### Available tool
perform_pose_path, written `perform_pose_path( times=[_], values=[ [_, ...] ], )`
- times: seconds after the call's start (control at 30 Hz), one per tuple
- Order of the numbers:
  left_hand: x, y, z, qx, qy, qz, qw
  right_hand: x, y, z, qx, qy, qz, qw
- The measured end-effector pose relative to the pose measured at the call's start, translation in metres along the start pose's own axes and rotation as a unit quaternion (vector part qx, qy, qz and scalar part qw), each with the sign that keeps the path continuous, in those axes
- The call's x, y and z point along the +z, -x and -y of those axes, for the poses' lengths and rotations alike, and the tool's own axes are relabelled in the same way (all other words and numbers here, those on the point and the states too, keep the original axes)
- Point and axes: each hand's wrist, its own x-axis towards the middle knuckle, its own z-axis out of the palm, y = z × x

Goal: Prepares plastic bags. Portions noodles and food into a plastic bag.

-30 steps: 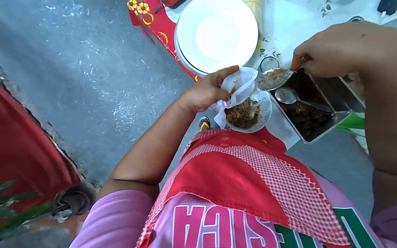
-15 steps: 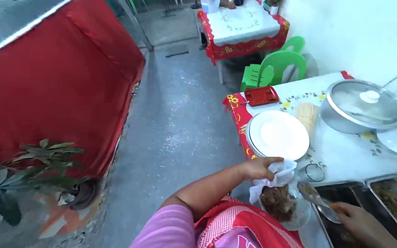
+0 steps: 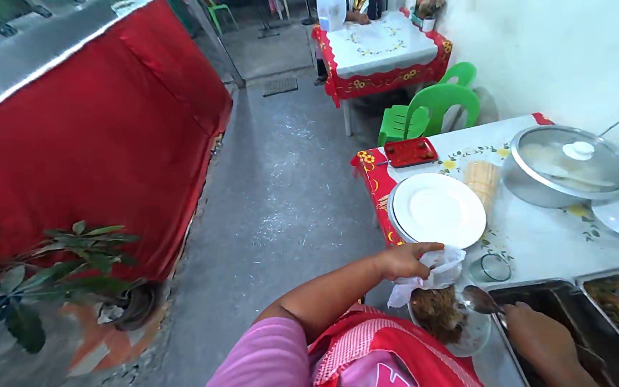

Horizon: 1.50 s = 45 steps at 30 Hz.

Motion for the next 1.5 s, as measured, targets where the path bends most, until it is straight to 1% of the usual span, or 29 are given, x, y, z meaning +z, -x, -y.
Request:
perform_pose_path(
  times=[0.07, 0.17, 0.23, 0.27, 0.3, 0.33, 0.4, 0.47, 0.53, 0.6, 0.7, 0.77, 0.83, 0.9, 0.93, 1.03, 1.13, 1.2, 1.4, 1.5],
  values=[
    [-0.002, 0.002, -0.005, -0.005, -0.006, -0.006, 1.0, 0.011, -0.007, 0.004, -0.037, -0.041, 0.005, 0.998],
    [-0.002, 0.006, -0.011, -0.018, -0.035, -0.015, 0.999, 0.013, -0.005, 0.001, -0.09, -0.108, 0.069, 0.988],
    [-0.001, 0.003, 0.0, 0.001, -0.021, -0.003, 1.0, 0.011, 0.001, -0.004, -0.096, -0.12, 0.095, 0.983],
    [-0.002, 0.0, 0.007, 0.009, -0.007, 0.004, 1.0, 0.013, 0.005, -0.008, -0.086, -0.123, 0.081, 0.985],
    [-0.002, -0.002, 0.01, 0.008, 0.0, 0.009, 1.0, 0.016, 0.007, -0.013, -0.081, -0.115, 0.048, 0.989],
    [-0.002, -0.003, 0.011, 0.005, 0.001, 0.01, 1.0, 0.017, 0.01, -0.017, -0.078, -0.107, 0.015, 0.991],
    [-0.003, -0.006, 0.011, 0.002, 0.001, 0.012, 1.0, 0.016, 0.014, -0.022, -0.066, -0.089, -0.025, 0.994],
    [-0.003, -0.006, 0.011, 0.004, -0.002, 0.016, 1.0, 0.016, 0.016, -0.018, -0.053, -0.073, -0.04, 0.995],
    [-0.004, -0.006, 0.011, 0.001, 0.005, 0.02, 1.0, 0.018, 0.017, -0.011, -0.044, -0.056, -0.035, 0.997],
    [-0.005, -0.005, 0.012, 0.001, 0.009, 0.023, 1.0, 0.017, 0.019, -0.007, -0.032, -0.054, 0.004, 0.998],
    [-0.009, -0.003, 0.013, 0.007, 0.018, 0.017, 1.0, 0.01, 0.02, -0.004, -0.019, -0.077, 0.1, 0.992],
    [-0.011, -0.002, 0.013, 0.009, 0.018, 0.012, 1.0, 0.019, 0.009, -0.006, -0.047, -0.105, 0.136, 0.984],
    [-0.013, -0.003, 0.012, 0.008, 0.009, 0.006, 1.0, 0.032, -0.007, -0.008, -0.096, -0.148, 0.149, 0.973],
    [-0.013, -0.004, 0.011, 0.01, 0.008, 0.007, 1.0, 0.049, -0.02, -0.007, -0.134, -0.203, 0.136, 0.96],
    [-0.013, -0.005, 0.011, 0.011, 0.008, 0.009, 1.0, 0.058, -0.024, -0.005, -0.135, -0.236, 0.122, 0.955],
    [-0.013, -0.007, 0.012, 0.014, 0.01, 0.015, 1.0, 0.075, -0.025, 0.01, -0.079, -0.314, 0.078, 0.943],
    [-0.013, -0.01, 0.011, 0.01, 0.009, 0.021, 1.0, 0.079, -0.019, 0.029, -0.023, -0.324, 0.038, 0.945],
    [-0.012, -0.011, 0.011, 0.007, 0.007, 0.025, 1.0, 0.079, -0.018, 0.036, -0.021, -0.326, 0.042, 0.944],
    [-0.013, -0.013, 0.012, 0.011, 0.008, 0.03, 0.999, 0.092, -0.034, 0.026, -0.042, -0.384, 0.067, 0.92],
    [-0.017, -0.01, 0.013, 0.014, 0.009, 0.029, 0.999, 0.105, -0.034, 0.011, -0.062, -0.412, 0.025, 0.909]
  ],
)
